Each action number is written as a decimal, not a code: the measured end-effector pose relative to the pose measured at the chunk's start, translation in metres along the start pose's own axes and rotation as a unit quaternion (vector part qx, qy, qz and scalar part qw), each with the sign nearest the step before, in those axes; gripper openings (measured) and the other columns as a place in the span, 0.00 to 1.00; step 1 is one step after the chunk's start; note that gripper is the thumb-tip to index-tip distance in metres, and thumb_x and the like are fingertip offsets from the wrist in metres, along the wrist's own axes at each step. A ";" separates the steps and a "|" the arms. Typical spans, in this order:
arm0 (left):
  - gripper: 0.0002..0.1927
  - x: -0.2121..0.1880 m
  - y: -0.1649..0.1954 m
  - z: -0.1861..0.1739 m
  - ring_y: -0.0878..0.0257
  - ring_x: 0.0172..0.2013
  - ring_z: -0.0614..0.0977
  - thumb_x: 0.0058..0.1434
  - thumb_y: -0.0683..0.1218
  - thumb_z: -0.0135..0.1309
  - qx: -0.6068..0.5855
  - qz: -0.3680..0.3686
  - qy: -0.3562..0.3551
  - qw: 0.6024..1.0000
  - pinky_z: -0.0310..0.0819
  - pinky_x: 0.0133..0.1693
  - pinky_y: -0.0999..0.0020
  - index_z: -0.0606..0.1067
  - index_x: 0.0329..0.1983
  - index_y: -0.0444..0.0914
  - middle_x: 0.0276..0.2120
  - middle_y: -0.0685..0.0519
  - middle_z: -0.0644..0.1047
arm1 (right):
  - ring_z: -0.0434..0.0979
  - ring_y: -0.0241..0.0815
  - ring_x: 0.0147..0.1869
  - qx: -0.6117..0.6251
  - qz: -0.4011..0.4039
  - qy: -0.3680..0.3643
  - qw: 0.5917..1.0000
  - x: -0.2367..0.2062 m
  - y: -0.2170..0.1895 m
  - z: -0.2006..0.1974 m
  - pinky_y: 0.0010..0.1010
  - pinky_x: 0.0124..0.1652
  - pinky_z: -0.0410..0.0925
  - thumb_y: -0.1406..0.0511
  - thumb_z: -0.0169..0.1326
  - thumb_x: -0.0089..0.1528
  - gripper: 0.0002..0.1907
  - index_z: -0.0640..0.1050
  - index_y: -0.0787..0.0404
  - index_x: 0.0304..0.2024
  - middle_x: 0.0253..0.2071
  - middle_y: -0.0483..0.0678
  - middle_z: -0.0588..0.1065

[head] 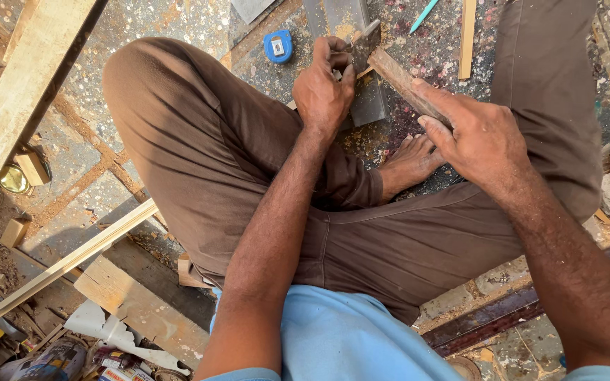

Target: The person drills holes into wood blocks with a power drill and strikes a metal tool with a hammer while holding the wood by hand.

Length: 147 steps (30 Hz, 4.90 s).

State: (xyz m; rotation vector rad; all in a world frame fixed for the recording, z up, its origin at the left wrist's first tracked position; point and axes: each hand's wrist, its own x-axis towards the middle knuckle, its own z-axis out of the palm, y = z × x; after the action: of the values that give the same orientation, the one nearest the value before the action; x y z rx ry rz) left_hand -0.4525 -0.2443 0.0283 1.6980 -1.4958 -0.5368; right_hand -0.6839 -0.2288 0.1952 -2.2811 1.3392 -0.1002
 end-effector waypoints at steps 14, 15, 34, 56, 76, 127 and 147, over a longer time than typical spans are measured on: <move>0.14 0.003 0.031 -0.018 0.63 0.38 0.88 0.63 0.43 0.63 -0.005 -0.008 -0.022 1.000 0.83 0.37 0.66 0.74 0.50 0.43 0.38 0.55 0.84 | 0.83 0.53 0.46 0.028 0.016 0.062 0.998 -0.025 -0.008 0.011 0.42 0.44 0.77 0.65 0.60 0.68 0.27 0.73 0.57 0.70 0.48 0.57 0.80; 0.13 0.004 0.035 -0.021 0.63 0.38 0.88 0.64 0.43 0.63 -0.005 -0.005 -0.028 1.000 0.83 0.39 0.66 0.75 0.50 0.43 0.38 0.55 0.84 | 0.83 0.54 0.50 0.064 0.017 0.079 0.995 -0.025 -0.008 0.011 0.41 0.48 0.77 0.66 0.60 0.68 0.27 0.73 0.58 0.70 0.52 0.58 0.79; 0.12 0.003 0.030 -0.022 0.65 0.39 0.88 0.65 0.44 0.61 -0.128 -0.137 0.039 0.981 0.85 0.43 0.67 0.77 0.50 0.40 0.38 0.53 0.85 | 0.82 0.38 0.57 0.353 0.151 0.198 0.902 -0.028 0.017 0.042 0.27 0.52 0.75 0.73 0.58 0.71 0.27 0.69 0.65 0.71 0.56 0.58 0.81; 0.07 0.010 0.031 0.003 0.70 0.29 0.87 0.64 0.50 0.63 0.007 -0.016 -0.010 1.000 0.80 0.28 0.71 0.83 0.43 0.46 0.35 0.59 0.86 | 0.82 0.42 0.59 0.340 0.148 0.185 0.910 -0.026 0.019 0.053 0.29 0.52 0.77 0.72 0.58 0.71 0.27 0.68 0.66 0.71 0.59 0.60 0.79; 0.04 0.006 0.029 0.002 0.66 0.35 0.88 0.65 0.48 0.62 0.027 0.063 0.020 0.997 0.82 0.33 0.70 0.80 0.42 0.46 0.38 0.58 0.85 | 0.81 0.42 0.62 0.366 0.100 0.212 0.901 -0.022 0.011 0.057 0.28 0.57 0.77 0.72 0.57 0.72 0.27 0.68 0.65 0.72 0.62 0.59 0.78; 0.08 0.008 0.033 -0.001 0.66 0.38 0.87 0.64 0.49 0.63 -0.073 -0.067 -0.039 0.994 0.83 0.41 0.67 0.83 0.44 0.44 0.40 0.55 0.86 | 0.76 0.35 0.23 0.528 0.303 0.060 0.791 0.050 0.070 0.090 0.27 0.21 0.70 0.66 0.56 0.66 0.30 0.66 0.60 0.70 0.32 0.49 0.80; 0.12 0.059 0.003 -0.001 0.58 0.51 0.81 0.68 0.44 0.55 -0.087 -0.167 0.190 0.963 0.77 0.58 0.57 0.77 0.53 0.36 0.48 0.48 0.79 | 0.82 0.43 0.53 0.602 0.471 0.483 0.427 -0.220 0.253 0.120 0.33 0.55 0.78 0.72 0.56 0.67 0.17 0.75 0.70 0.59 0.51 0.54 0.79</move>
State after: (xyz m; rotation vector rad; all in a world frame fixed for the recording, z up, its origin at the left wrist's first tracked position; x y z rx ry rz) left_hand -0.4411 -0.3010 0.0427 1.8004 -0.8713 -0.4656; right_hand -0.9639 -0.1001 0.0167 0.0998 1.7795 -1.5256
